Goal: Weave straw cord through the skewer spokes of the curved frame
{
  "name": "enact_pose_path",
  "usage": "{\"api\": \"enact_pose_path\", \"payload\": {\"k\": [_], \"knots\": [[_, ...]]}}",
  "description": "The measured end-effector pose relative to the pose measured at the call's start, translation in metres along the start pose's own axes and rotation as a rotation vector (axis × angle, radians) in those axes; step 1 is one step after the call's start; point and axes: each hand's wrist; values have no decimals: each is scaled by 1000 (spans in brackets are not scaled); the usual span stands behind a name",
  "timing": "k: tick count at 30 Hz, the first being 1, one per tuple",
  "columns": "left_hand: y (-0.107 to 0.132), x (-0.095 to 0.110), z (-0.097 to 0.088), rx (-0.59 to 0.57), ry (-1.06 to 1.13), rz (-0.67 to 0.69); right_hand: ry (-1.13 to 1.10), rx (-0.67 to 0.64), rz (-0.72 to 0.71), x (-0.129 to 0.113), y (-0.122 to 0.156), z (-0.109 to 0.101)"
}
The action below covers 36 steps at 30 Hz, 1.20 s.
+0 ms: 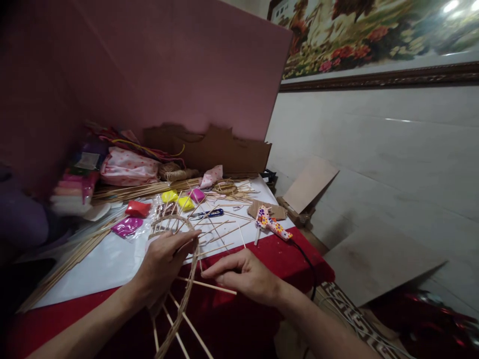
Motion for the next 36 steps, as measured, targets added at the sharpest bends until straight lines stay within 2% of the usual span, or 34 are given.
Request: {"api": "enact_pose_path", "payload": {"k": [4,8,13,20,24,27,32,34,36], "knots": [[2,-1,0,-3,76,-24,132,-52,-131,-1,-3,4],[1,0,-4,-16,224,-99,232,-32,-206,2,-4,6],[-3,4,-15,-85,346,-195,325,15,-219,4,-5,7],[-3,4,-19,-178,418,-218,428,25,-260,4,-5,11],[-3,6,-21,-241,393,-243,532,17,-301,9,-2,5],[-5,11,-25,-291,304,-197,721,93,-332,10,-3,-6],[-6,17,-39,-368,87,-222,1045,334,-411,13,-4,-32],[-7,13,-48,-354,3,-239,1155,425,-415,15,-1,-42],[-5,7,-59,-313,-75,-236,1208,454,-391,17,1,-50]]}}
Point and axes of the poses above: each hand's wrist, its own y-axis away from the middle knuckle, its own z-axis out of the palm, x = y × z, and after that the axes turned 14 degrees about -y, right-handed
